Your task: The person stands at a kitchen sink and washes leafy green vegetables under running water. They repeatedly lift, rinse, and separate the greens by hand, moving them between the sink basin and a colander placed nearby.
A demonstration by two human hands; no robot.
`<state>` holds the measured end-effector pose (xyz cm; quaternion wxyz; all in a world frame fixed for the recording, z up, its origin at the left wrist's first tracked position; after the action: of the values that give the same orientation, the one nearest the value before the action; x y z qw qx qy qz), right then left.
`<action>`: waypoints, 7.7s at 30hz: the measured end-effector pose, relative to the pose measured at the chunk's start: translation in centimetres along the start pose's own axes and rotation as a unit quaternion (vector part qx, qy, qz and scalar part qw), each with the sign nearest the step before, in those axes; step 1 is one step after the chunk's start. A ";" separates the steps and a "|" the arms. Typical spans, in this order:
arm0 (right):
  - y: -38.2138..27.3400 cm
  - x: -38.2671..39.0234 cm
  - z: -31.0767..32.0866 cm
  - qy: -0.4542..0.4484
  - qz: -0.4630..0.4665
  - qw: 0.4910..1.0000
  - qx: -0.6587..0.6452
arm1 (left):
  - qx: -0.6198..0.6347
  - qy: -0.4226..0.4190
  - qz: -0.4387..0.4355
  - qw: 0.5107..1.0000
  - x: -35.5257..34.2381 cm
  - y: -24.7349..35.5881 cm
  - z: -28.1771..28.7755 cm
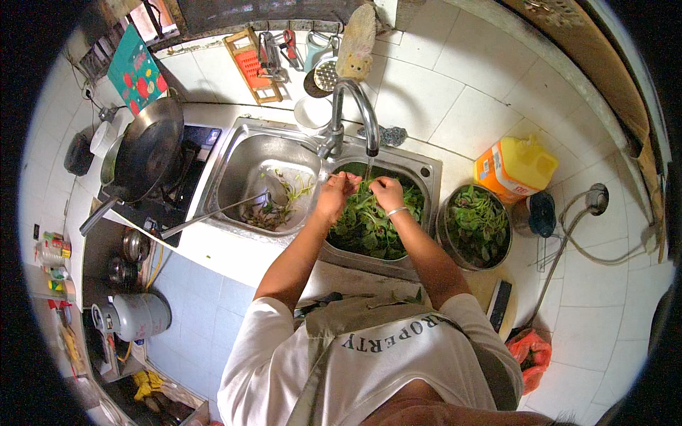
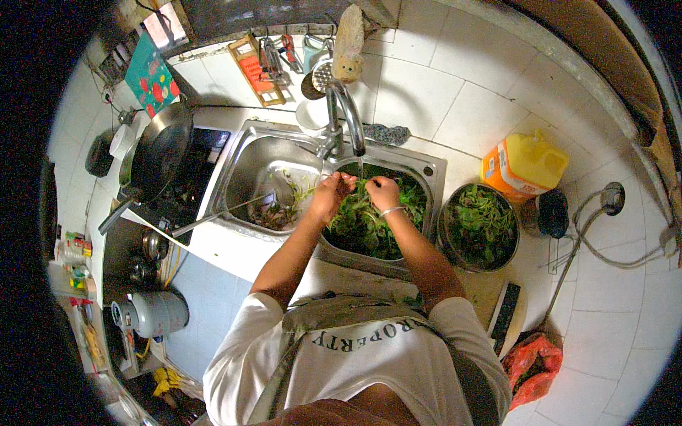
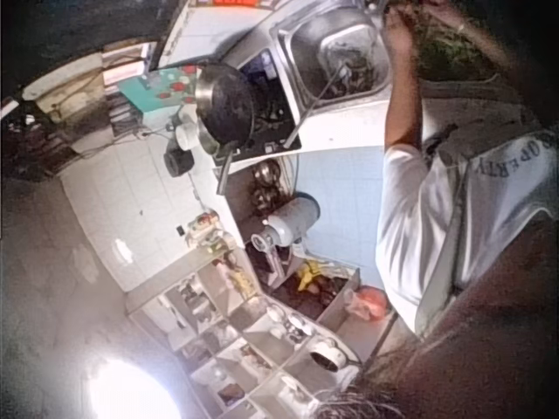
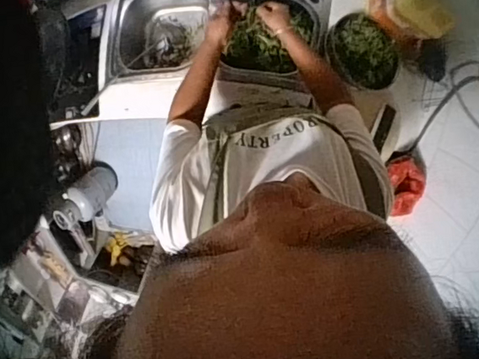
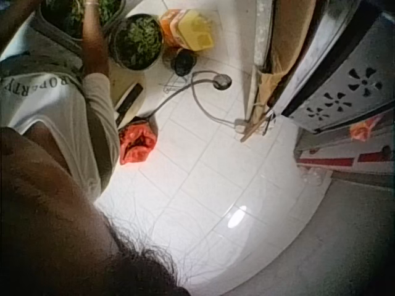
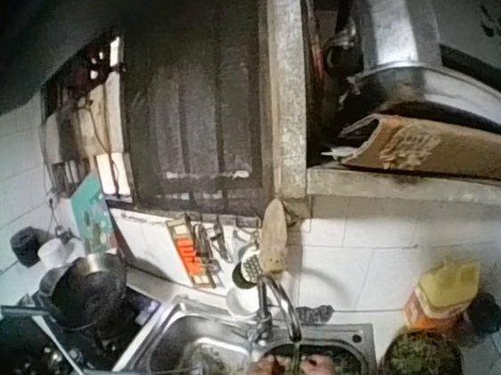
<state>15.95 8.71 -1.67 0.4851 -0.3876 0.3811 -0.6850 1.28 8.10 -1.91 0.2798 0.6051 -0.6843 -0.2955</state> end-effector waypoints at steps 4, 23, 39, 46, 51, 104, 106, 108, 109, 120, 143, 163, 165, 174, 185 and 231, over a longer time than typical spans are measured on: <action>1.5 -0.8 -1.0 0.030 -0.034 0.999 0.002 | 0.030 0.007 -0.024 0.999 0.6 0.1 0.4; 2.9 2.2 -0.7 0.014 0.099 0.994 0.045 | -0.807 -0.104 0.103 0.573 4.3 -1.3 7.4; -8.0 7.1 -1.1 -0.017 0.336 0.923 0.187 | -0.348 -0.116 0.218 0.904 2.6 2.1 0.1; -7.1 5.7 0.1 -0.006 0.292 0.929 0.226 | -0.328 -0.185 0.119 0.919 1.8 -1.5 0.2; -6.9 6.1 -0.7 -0.073 0.301 0.927 0.210 | -0.274 -0.138 0.171 0.936 1.4 -1.8 0.5; 3.0 1.1 -1.1 -0.100 0.096 0.944 0.299 | -0.227 0.157 0.055 0.960 0.2 2.8 10.3; 4.0 2.2 -3.7 -0.119 0.129 0.897 0.406 | -0.357 0.185 0.000 0.916 -0.2 3.5 15.8; 6.2 1.9 -5.0 -0.105 0.100 0.897 0.417 | -0.617 0.136 0.044 0.774 0.4 5.0 15.9; 7.1 1.7 -5.0 -0.108 0.071 0.898 0.422 | -0.720 0.150 0.061 0.675 1.6 5.7 14.7; -2.6 2.9 -1.5 -0.157 0.137 0.971 0.115 | -0.613 -0.263 -0.188 0.721 2.2 2.2 -0.9; 3.7 -1.5 3.8 0.031 -0.057 0.994 -0.085 | -0.148 -0.071 0.219 0.962 2.6 -1.8 -0.3; 6.0 0.0 -3.3 -0.070 0.027 0.929 0.363 | -0.858 0.021 0.162 0.487 3.4 5.7 13.3; 5.9 0.2 -4.6 -0.088 0.028 0.912 0.399 | -0.845 -0.012 0.030 0.533 2.8 4.8 10.2; -3.9 3.0 -1.9 -0.017 0.295 0.905 0.306 | -0.661 -0.268 -0.165 0.681 0.9 0.6 -2.8; -2.1 -0.6 2.4 0.047 0.122 0.986 0.108 | -0.596 -0.155 -0.180 0.767 -0.4 3.4 -3.6; 11.2 3.0 -0.4 -0.105 -0.115 0.887 0.434 | -0.750 -0.068 0.002 0.658 2.2 4.9 8.4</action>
<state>19.06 3.22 -11.39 0.5598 -0.2492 -0.0553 -0.7883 -8.48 6.97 -3.83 0.5918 0.1668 -0.2487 -0.7484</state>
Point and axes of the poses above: each hand's wrist, its own x-axis away from the middle knuckle, its own z-axis out of the back of the hand, y = z × x, the point moved 8 cm from there along -x, towards the middle knuckle, and after that the axes turned 11 degrees about -z, right-handed, at the moved point
